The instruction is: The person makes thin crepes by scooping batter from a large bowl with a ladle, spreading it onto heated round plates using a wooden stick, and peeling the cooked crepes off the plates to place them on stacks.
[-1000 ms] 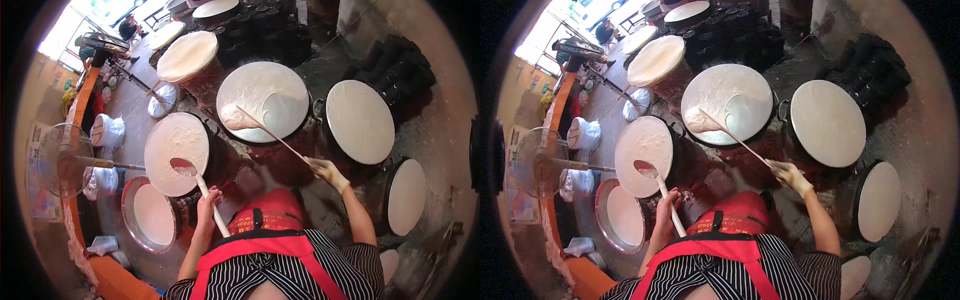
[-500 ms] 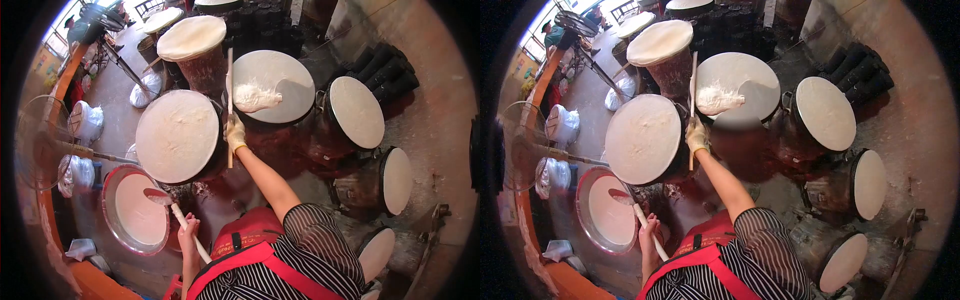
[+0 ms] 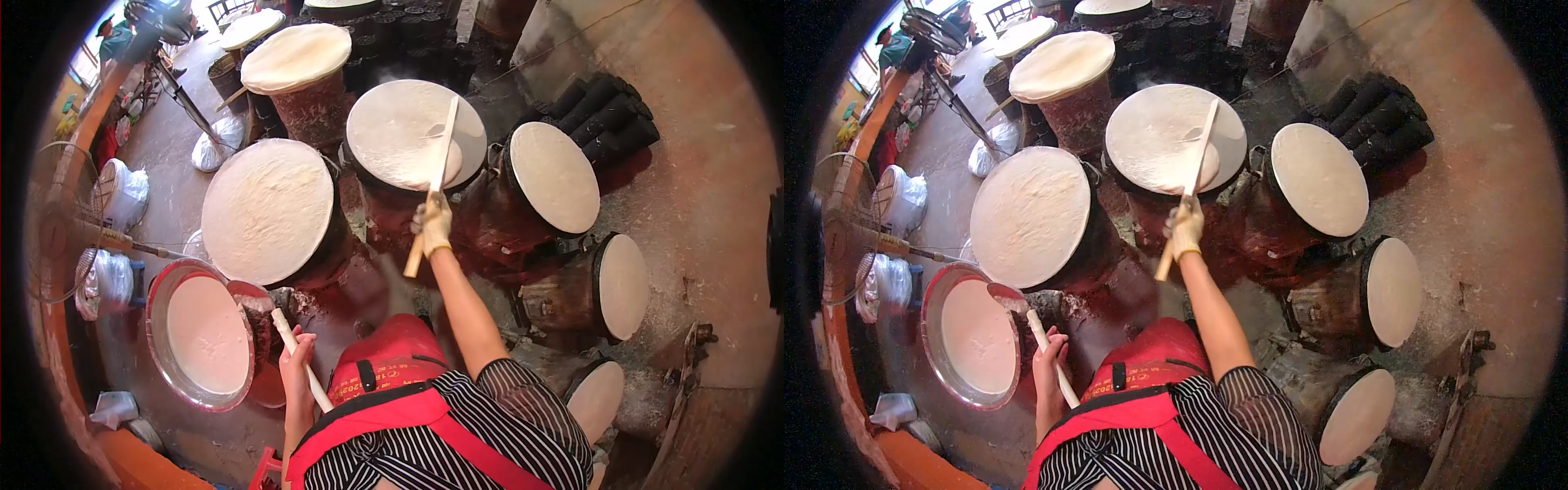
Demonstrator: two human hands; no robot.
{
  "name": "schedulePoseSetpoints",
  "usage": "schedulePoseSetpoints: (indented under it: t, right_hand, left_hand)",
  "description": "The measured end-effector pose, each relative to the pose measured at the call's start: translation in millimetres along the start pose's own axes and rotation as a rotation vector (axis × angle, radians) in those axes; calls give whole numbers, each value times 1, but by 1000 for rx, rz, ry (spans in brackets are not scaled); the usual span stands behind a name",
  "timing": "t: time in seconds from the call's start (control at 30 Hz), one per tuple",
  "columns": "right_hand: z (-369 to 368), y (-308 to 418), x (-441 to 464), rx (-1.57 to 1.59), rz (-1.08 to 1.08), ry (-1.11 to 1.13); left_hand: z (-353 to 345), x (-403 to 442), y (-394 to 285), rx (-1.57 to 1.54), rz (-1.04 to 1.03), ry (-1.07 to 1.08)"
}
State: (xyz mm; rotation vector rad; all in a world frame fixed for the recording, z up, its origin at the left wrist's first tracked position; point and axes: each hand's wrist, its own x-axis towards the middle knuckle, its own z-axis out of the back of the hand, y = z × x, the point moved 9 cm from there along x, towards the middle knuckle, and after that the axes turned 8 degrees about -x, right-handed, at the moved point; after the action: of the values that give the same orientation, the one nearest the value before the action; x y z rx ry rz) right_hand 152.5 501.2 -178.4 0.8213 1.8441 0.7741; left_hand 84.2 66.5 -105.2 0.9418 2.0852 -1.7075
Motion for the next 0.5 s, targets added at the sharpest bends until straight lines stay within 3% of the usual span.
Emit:
schedulePoseSetpoints:
  t: [0.03, 0.1, 0.17, 0.23, 0.33, 0.37, 0.43, 0.47, 0.5]
  right_hand:
    - [-17, 4, 1, 32, 54, 16]
    - [-49, -13, -15, 26, -214, 103]
    - [-46, -36, -13, -388, -22, 367]
    - [5, -30, -17, -404, -121, 411]
    - [86, 14, -1, -291, -282, 324]
    - [105, 27, 17, -501, -168, 265]
    - [103, 39, 38, -207, -277, 245]
    - [89, 37, 54, -140, -210, 342]
    - [75, 52, 37, -212, -100, 243]
  left_hand:
    - [-13, -3, -2, 11, -7, 36]
    - [-30, -5, 0, 17, 4, 43]
    - [-46, -6, 3, 24, 20, 49]
    - [-63, -9, 3, -10, 20, 47]
    - [-83, -6, 7, 7, -7, 24]
    - [-88, -8, 9, 28, -29, 14]
    - [-105, -5, 18, 48, -20, 27]
    - [-114, -5, 21, 62, -13, 35]
    - [-126, -8, 22, 65, -17, 37]
